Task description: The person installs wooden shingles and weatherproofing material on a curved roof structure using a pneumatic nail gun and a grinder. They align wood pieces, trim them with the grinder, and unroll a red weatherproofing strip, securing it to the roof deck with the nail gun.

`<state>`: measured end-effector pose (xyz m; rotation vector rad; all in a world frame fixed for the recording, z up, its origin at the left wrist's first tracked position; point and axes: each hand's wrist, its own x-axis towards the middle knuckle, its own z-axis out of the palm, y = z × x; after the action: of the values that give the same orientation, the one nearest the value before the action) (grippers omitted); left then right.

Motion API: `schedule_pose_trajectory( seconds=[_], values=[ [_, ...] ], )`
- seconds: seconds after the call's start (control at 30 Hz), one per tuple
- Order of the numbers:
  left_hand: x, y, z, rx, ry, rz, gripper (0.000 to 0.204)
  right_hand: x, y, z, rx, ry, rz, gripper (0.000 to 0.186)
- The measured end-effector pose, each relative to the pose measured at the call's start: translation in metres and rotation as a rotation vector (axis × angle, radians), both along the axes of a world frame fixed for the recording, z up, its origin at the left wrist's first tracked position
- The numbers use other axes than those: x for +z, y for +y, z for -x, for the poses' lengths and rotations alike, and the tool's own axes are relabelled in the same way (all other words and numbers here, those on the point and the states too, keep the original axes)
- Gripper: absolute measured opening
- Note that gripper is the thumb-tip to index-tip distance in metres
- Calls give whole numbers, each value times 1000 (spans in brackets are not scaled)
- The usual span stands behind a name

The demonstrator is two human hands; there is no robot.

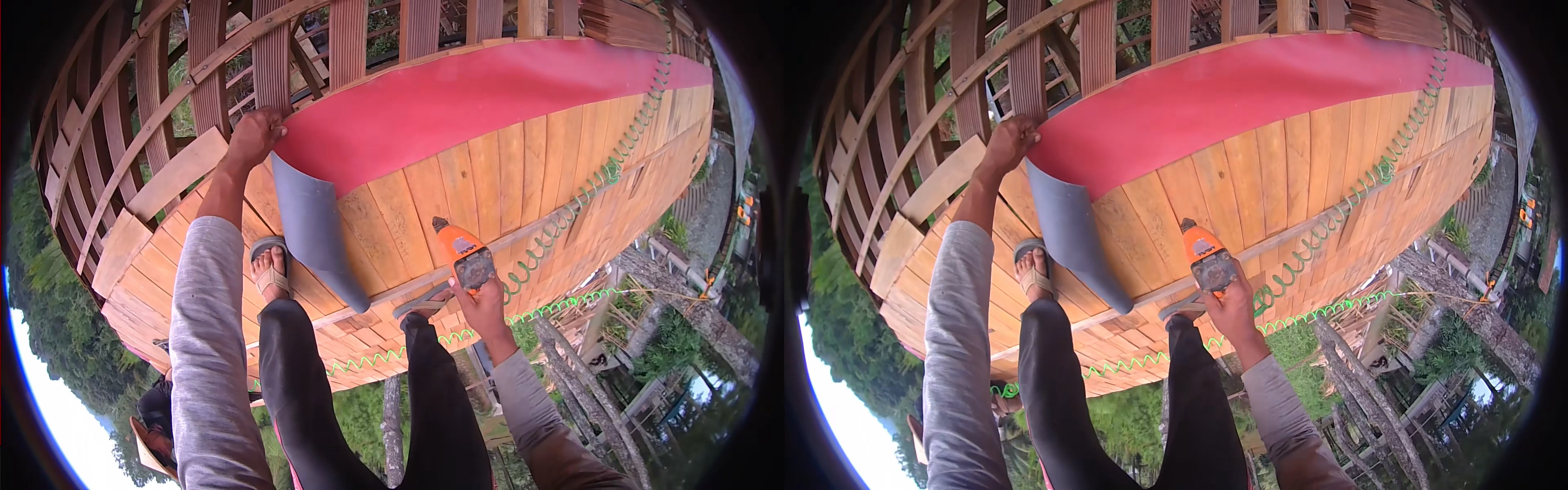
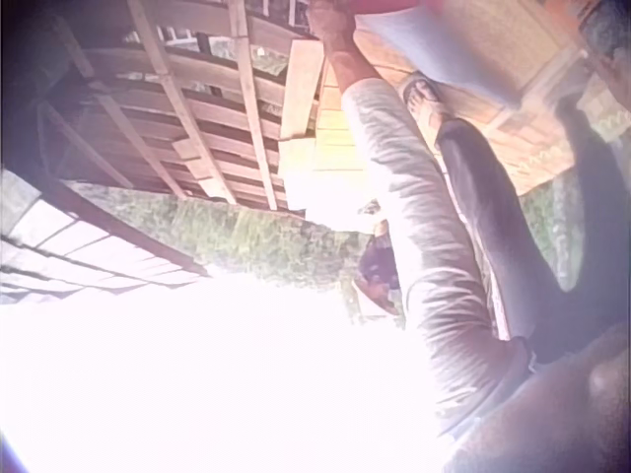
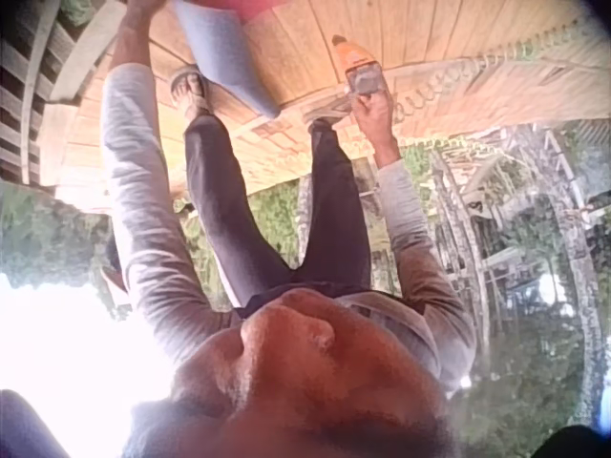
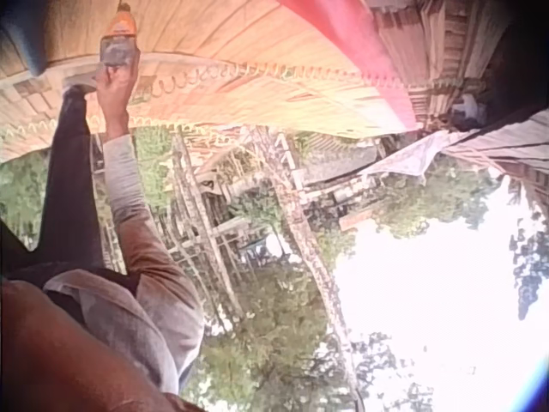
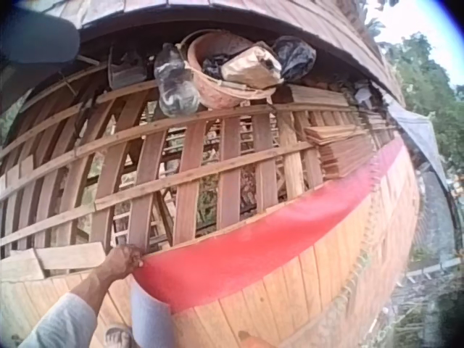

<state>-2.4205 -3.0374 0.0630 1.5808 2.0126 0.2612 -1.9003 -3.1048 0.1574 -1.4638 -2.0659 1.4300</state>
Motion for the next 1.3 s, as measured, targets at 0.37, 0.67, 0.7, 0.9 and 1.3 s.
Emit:
schedule_pose_trajectory(
  seconds=[0.37, 0.67, 0.7, 0.9, 1.3],
  values=[
    [-10, 9, 5, -153, 40, -12, 24, -39, 141, 187, -154, 266, -133, 22],
    [-14, 2, 8, -215, 24, -65, 26, -60, 146, 204, -142, 195, -52, 24],
    [-15, 1, 12, -238, 41, -52, 27, -58, 144, 207, -144, 212, -63, 24],
    [-17, 5, 12, -243, 28, -8, 30, -58, 141, 217, -105, 190, -88, 25],
    [-24, 6, 17, -390, 158, -28, 23, -69, 137, 225, -228, 258, -19, 18]
  ],
)
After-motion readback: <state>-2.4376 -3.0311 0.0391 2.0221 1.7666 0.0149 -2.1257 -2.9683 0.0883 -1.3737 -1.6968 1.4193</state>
